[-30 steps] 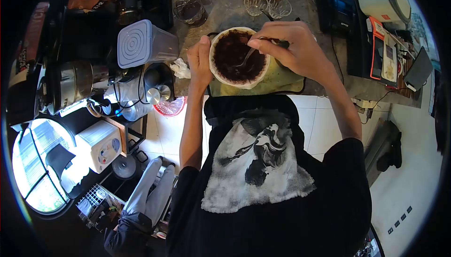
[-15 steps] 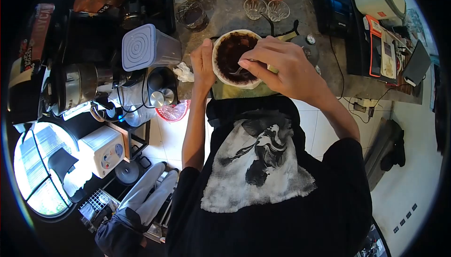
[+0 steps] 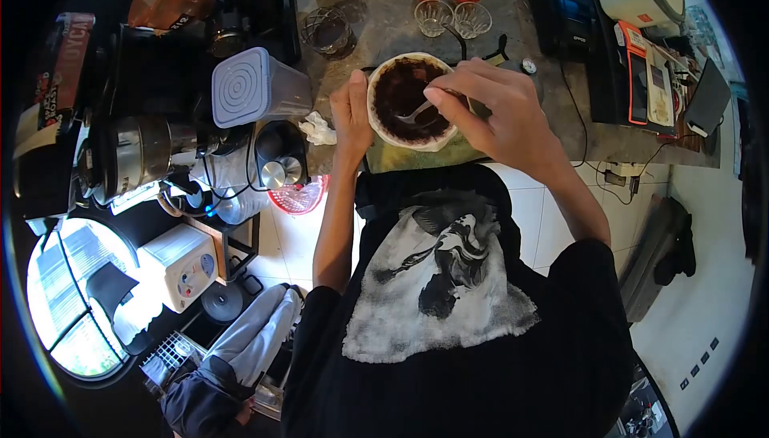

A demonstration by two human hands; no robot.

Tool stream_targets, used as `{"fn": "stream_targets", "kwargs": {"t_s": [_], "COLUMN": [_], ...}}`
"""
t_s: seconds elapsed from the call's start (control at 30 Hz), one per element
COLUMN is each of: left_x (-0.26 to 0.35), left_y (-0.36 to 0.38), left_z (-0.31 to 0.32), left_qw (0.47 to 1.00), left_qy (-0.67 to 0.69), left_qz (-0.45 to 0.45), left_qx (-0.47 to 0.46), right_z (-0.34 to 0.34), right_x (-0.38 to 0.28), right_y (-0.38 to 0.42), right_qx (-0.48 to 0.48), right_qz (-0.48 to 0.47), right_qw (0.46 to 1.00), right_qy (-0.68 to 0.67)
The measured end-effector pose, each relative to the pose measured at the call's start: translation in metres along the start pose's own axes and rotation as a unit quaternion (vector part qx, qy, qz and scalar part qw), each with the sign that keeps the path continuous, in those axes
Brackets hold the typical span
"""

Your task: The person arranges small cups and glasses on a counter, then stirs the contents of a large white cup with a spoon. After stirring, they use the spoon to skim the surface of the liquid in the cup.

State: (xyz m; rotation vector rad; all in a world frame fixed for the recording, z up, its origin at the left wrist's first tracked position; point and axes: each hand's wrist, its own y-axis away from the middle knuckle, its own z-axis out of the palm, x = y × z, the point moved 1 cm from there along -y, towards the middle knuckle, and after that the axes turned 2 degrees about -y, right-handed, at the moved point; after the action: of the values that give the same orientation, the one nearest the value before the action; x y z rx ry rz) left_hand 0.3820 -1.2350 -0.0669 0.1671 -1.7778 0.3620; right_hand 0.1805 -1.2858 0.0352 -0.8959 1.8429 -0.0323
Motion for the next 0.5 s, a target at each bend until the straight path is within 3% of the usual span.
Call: {"fn": "stream_targets", "kwargs": {"t_s": [0.2, 0.27, 0.5], "left_x": [-0.001, 0.002, 0.003], "left_y": [0.0, 0.0, 0.0], "left_z": [0.001, 0.003, 0.009], "left_qw": [0.999, 1.0, 0.999], "left_qy": [-0.021, -0.016, -0.023], "left_qz": [0.02, 0.018, 0.027], "left_qx": [-0.02, -0.02, -0.012], "right_z": [0.003, 0.008, 0.012], "right_x": [-0.012, -0.007, 0.014], "right_y": [0.006, 0.007, 0.018], "right_qx": [-0.013, 0.027, 0.044], "right_qz": [-0.016, -0.046, -0.019], "right_qw": [1.0, 0.999, 0.998], "right_qy": [0.001, 0.012, 0.033]}}
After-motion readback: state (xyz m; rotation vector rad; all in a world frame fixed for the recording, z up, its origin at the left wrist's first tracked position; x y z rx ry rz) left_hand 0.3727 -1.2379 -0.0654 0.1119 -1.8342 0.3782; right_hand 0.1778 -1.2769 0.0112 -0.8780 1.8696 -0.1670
